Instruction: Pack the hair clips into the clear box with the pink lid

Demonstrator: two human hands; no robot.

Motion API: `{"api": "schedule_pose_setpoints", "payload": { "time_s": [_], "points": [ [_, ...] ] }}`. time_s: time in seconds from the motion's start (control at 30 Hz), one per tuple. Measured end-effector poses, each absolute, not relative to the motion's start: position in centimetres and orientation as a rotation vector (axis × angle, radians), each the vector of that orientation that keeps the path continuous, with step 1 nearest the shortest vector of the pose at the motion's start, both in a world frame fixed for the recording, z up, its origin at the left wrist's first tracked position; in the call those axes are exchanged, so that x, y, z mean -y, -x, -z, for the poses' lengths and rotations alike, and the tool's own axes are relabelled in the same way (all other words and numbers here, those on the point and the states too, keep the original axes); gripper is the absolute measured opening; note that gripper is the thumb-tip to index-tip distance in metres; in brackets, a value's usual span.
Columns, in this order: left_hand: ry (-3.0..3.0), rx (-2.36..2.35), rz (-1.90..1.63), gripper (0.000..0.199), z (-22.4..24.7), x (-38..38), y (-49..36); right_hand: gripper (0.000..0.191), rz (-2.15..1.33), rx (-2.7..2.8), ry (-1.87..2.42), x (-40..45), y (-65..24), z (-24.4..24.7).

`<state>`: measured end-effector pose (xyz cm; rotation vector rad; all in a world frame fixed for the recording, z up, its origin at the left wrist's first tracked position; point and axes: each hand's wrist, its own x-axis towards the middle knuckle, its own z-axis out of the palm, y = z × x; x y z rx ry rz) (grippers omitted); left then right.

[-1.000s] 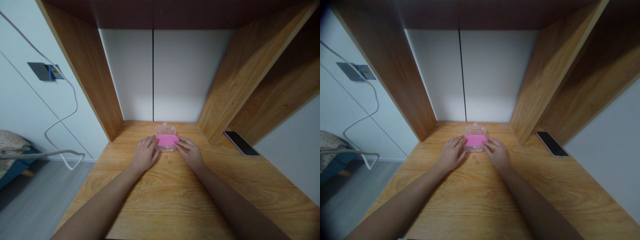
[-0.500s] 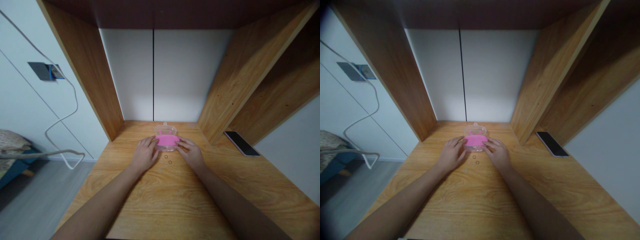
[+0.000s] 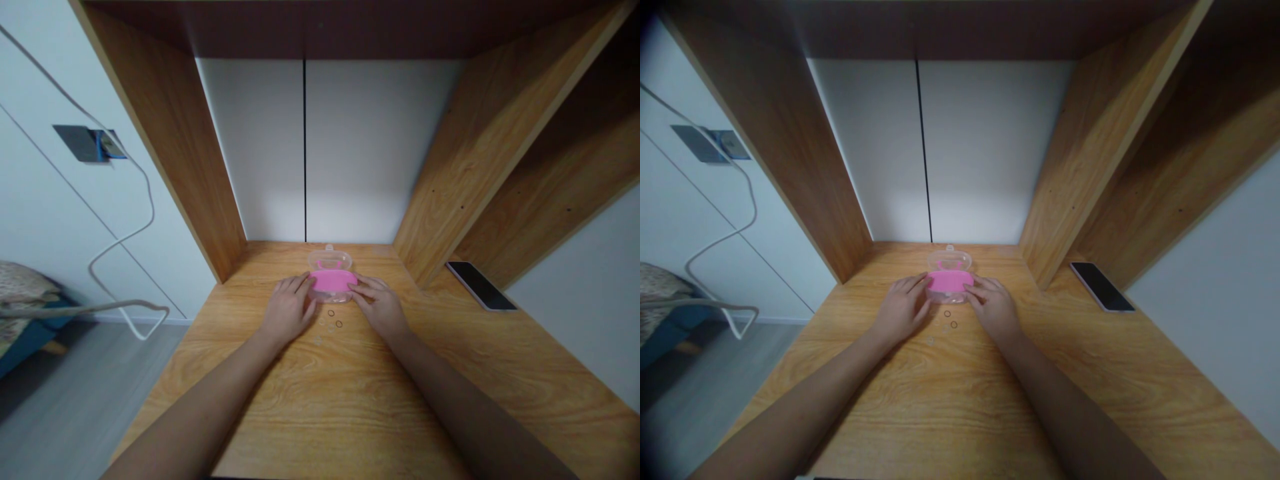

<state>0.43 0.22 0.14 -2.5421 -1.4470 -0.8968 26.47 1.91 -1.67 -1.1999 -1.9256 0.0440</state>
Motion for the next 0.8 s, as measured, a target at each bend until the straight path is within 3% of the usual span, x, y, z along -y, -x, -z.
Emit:
{"api": "schedule_pose_setpoints", "payload": {
  "time_s": [0.13, 0.3, 0.5, 0.67, 0.8],
  "points": [
    [2.527, 1.458, 0.875, 0.044, -0.1, -0.3, -0.6, 0.023, -0.073, 1.971, 1.177, -1.5, -26.0, 1.1],
    [2.537, 1.473, 0.839, 0.049, 0.2, -0.2, -0.9, 0.039, -0.128, 2.047, 1.156, -1.3, -25.4, 0.9],
    [2.545, 1.485, 0.830, 0.046, 0.1, -0.3, -0.8, 0.037, -0.051, 2.074, 1.200, -1.3, -25.3, 1.8],
    [2.540, 1.482, 0.832, 0.045, 0.0, -0.3, -0.8, 0.059, -0.087, 2.104, 1.244, -1.7, -25.4, 2.3],
    [2.552, 1.479, 0.844, 0.046, 0.3, -0.3, -0.8, 0.054, -0.099, 2.095, 1.232, -2.2, -25.6, 2.3]
  ]
}}
